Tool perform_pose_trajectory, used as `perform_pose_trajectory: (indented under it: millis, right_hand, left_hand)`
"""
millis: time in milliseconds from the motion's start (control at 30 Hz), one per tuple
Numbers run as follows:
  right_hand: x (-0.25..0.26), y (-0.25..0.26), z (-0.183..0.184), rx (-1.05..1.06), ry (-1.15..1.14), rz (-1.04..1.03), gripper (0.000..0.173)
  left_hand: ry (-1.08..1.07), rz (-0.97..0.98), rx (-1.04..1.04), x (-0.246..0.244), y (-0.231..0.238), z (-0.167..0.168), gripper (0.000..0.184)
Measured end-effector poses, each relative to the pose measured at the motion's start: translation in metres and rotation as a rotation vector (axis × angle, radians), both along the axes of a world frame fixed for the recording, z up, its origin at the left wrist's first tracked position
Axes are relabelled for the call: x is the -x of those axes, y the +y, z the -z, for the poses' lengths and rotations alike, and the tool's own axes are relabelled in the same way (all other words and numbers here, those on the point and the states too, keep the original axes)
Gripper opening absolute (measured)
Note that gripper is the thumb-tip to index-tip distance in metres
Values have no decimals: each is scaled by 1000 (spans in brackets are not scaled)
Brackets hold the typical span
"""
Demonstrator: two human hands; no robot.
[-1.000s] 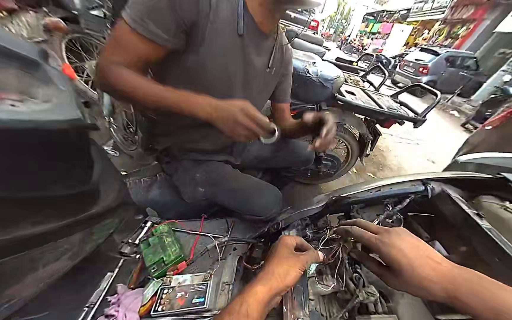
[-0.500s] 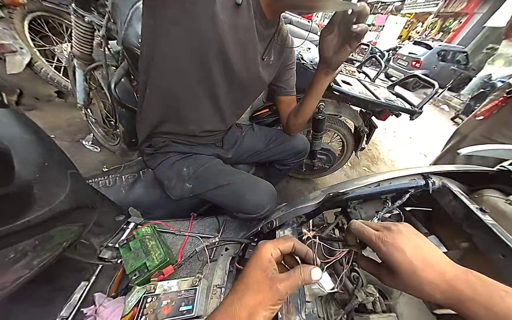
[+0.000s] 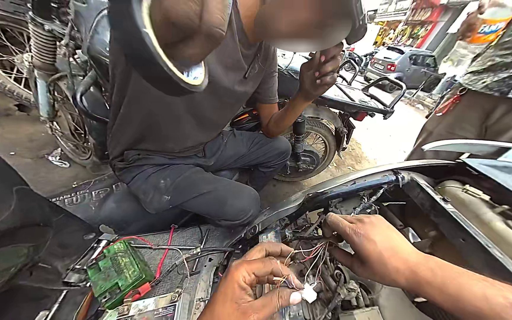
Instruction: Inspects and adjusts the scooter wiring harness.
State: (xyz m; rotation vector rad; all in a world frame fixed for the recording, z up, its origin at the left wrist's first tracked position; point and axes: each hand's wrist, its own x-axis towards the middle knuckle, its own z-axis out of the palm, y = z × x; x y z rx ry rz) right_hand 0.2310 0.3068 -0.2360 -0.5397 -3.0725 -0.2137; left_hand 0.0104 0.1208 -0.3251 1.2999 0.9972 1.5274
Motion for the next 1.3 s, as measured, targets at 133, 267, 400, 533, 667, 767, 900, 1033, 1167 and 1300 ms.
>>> perform_pose_trajectory:
  millis: [133,267,400,533,667,767,900,1033,1167,1300]
  right_hand:
    - [-1,0,-1,-14,8,-2,20]
    - [-4,3,0,17,34,-15,20]
    - [-5,6,0,58,44,-17,27]
    - [-7,8,-1,85,21,-50,30]
    - [-7,8,-5,127,92,-77,39]
    - [-4,4,-9,137,170,-120,42]
    - [-1,-2,-15,197,271,-218,26]
    - [2,-7,-19,303,288,-302,23]
    - [1,-9,-18,547,281,-283,29]
    - [3,-11,-16,863,280,-125,24]
  left_hand:
    - [131,-25,-62,3,2,4,13]
    - [115,-86,-33,3,3,5,14]
    - [-77,-171,138,2,5,1,16]
    - [-197,-173,210,3,12,4,18]
    - [-402,-143,323,1,18,-7,21]
    - [-539,-91,336,-2,22,-14,20]
    - [-553,-23,256,-9,26,-17,20]
    - [-481,43,163,-13,26,-18,21]
    - [-384,29,87,-18,26,-19,21]
    - [-324,26,18,-23,28,-22,25]
